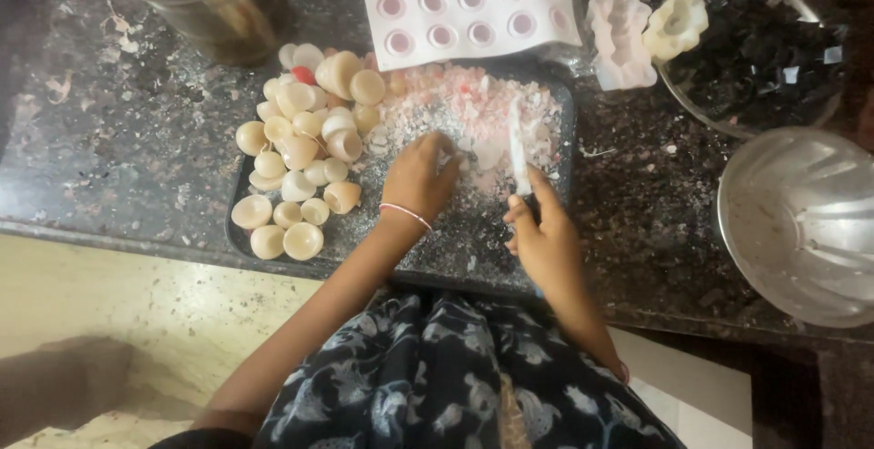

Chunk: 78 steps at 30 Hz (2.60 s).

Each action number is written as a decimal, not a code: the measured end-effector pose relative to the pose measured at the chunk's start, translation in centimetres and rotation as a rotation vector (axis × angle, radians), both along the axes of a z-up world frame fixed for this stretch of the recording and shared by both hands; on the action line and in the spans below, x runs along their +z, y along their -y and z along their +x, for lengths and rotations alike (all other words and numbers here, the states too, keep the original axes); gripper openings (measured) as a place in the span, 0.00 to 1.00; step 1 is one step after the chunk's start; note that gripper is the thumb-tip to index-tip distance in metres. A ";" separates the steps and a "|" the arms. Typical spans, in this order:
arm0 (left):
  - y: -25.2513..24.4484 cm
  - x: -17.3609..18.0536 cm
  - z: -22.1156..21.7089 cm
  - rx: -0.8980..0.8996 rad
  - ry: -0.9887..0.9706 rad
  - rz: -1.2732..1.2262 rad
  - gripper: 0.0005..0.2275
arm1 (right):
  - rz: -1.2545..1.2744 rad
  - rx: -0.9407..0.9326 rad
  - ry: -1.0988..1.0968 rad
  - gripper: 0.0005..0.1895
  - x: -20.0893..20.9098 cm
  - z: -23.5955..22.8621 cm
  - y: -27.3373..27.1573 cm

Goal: The recorder is gathering and preparing wax fragments from a tray into a larger container, then using a knife to shave or refine pieces of wax.

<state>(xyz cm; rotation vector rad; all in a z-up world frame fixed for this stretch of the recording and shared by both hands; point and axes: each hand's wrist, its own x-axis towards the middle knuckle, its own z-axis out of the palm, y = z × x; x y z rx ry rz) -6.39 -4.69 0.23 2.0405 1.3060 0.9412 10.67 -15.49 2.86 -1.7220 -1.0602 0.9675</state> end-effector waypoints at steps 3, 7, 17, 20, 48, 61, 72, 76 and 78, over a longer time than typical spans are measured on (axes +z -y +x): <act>0.0 -0.8 -0.9 0.021 -0.105 0.064 0.07 | -0.039 0.015 0.219 0.26 -0.1 -0.2 0.6; 1.3 -0.1 -2.1 0.006 -0.244 0.079 0.07 | 0.093 0.061 0.563 0.24 -1.7 -0.1 1.0; -1.5 -0.1 -0.9 0.052 -0.353 0.452 0.12 | 0.031 0.067 0.497 0.23 1.7 -3.7 0.8; -1.9 -1.2 -1.0 -0.002 -0.300 0.406 0.08 | -0.081 0.014 0.473 0.24 3.1 -4.2 0.8; -3.4 0.1 -3.1 0.014 -0.192 0.201 0.04 | 0.030 0.051 0.694 0.22 2.4 -5.9 -0.4; -5.4 -2.3 -3.8 -0.226 -0.308 -0.017 0.10 | 0.112 0.111 0.635 0.23 1.0 -4.6 -1.2; -2.8 0.9 -2.8 -0.037 -0.271 0.198 0.08 | 0.023 0.299 0.688 0.24 -0.6 -3.1 -2.2; -2.9 -1.1 -2.4 -0.031 -0.258 0.107 0.10 | 0.075 0.325 0.691 0.24 -0.6 -2.6 -2.5; -2.9 -1.3 -2.3 -0.012 -0.261 0.091 0.09 | 0.053 0.346 0.719 0.24 -1.5 -2.2 -2.5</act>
